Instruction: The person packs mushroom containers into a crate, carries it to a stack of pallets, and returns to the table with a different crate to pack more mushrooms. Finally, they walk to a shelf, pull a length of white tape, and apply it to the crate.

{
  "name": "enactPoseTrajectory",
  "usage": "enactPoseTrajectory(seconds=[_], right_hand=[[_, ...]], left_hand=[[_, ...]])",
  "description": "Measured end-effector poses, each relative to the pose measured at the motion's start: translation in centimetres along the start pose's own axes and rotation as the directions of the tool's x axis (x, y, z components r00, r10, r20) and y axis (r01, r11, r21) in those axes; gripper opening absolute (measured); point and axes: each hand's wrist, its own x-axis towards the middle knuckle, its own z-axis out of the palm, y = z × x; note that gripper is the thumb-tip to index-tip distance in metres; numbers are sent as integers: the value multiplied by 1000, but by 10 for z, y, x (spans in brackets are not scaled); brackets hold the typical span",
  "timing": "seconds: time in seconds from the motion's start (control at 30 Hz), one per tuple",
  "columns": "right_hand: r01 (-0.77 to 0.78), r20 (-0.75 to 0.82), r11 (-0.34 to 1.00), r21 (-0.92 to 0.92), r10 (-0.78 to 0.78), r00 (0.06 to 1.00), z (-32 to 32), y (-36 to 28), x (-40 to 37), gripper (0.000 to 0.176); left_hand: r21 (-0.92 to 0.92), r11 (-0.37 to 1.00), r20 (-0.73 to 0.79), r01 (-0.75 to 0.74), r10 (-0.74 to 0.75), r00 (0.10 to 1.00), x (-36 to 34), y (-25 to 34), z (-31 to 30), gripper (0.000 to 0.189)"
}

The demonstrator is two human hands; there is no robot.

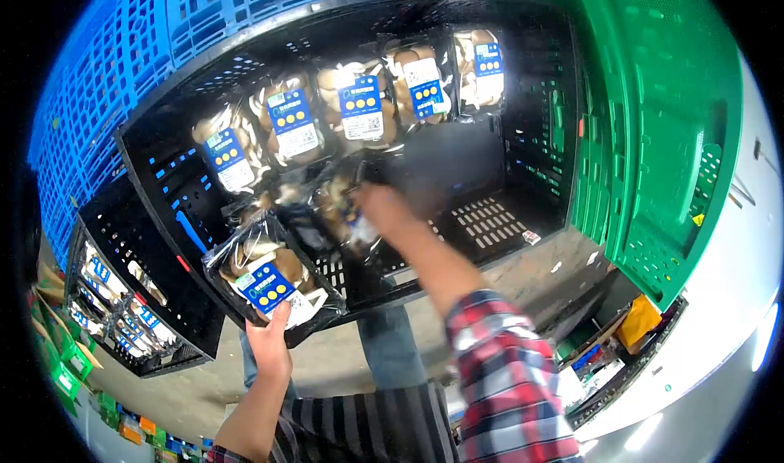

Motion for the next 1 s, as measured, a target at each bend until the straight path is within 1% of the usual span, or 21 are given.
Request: enactPoseTrajectory(seconds=[0.07, 0.17, 0.2, 0.23, 0.27, 0.3, 0.33, 0.37, 0.43, 0.47, 0.5, 0.53, 0.57, 0.6, 0.63, 0.73, 0.77, 0.83, 0.93, 0.97, 1.0], right_hand=[[-70, 113, 997, -44, 75, 991, 23, -27, 6, 29], [-138, 66, 972, -190, 153, 986, 3, -28, -11, 28], [-172, 79, 978, -114, 182, 980, -10, -26, -16, 36], [-209, 82, 973, 97, 202, 976, -12, -17, -24, 40], [-236, 87, 923, 305, 220, 972, -11, -7, -28, 45], [-260, 74, 892, 369, 251, 965, -7, 2, -28, 48], [-279, 63, 857, 434, 280, 958, -3, 10, -24, 51], [-294, 57, 815, 500, 308, 950, -3, 8, -20, 54], [-242, 110, 694, 678, 230, 967, 5, 0, -5, 51], [-221, 134, 619, 754, 185, 974, 8, -11, 4, 49], [-315, 255, 573, 757, 185, 949, 4, -25, 12, 49], [-362, 296, 528, 768, 208, 932, 4, -32, 15, 48], [-409, 337, 482, 775, 232, 913, 4, -36, 16, 48], [-452, 375, 434, 780, 254, 892, 5, -38, 18, 49], [-508, 453, 387, 770, 230, 861, 11, -35, 19, 46], [-552, 511, 492, 673, 231, 828, 3, -37, 16, 48], [-538, 501, 495, 682, 219, 837, 6, -33, 16, 48], [-506, 477, 503, 701, 196, 856, 8, -25, 16, 49], [-505, 516, 406, 762, 91, 852, 2, -24, 10, 49], [-551, 545, 332, 766, 120, 830, -1, -26, 9, 52], [-573, 549, 318, 756, 170, 819, -2, -30, 10, 54]], left_hand=[[1, 1000, 32, -1, 1, 999, 5, 1, 13, 37], [23, 999, 74, -42, 41, 996, 13, 4, 28, 39], [43, 999, 84, -20, 16, 996, 18, 0, 26, 40], [66, 998, 77, -5, 0, 997, 26, -6, 23, 40], [90, 996, 70, 8, -15, 997, 33, -11, 20, 41], [11, 999, 3, 51, -51, 999, 36, -12, 22, 41], [-94, 991, 26, 95, -93, 995, 38, -15, 16, 42], [-87, 993, 14, 75, -74, 997, 35, -11, 15, 42], [-79, 995, -8, 61, -62, 998, 28, -3, 10, 41], [-48, 998, -69, 45, -48, 996, 28, -2, 6, 40], [-54, 998, -72, 29, -33, 997, 32, -3, 2, 39], [-63, 998, -75, 17, -22, 997, 36, -3, -1, 39], [-77, 996, -69, 38, -44, 997, 38, 1, 0, 37], [-47, 998, -56, 33, -36, 998, 43, -4, -5, 38], [-37, 998, -41, 44, -45, 998, 47, -8, -7, 39], [-51, 996, -11, 76, -76, 997, 48, -8, -3, 40], [-65, 994, -7, 85, -85, 996, 49, -7, -1, 41], [-28, 994, 21, 110, -109, 994, 58, -12, -3, 42], [-8, 993, 33, 120, -119, 992, 66, -16, -5, 42], [-6, 993, 30, 119, -119, 992, 68, -16, -6, 42], [5, 993, 40, 122, -122, 992, 68, -14, -7, 41]])
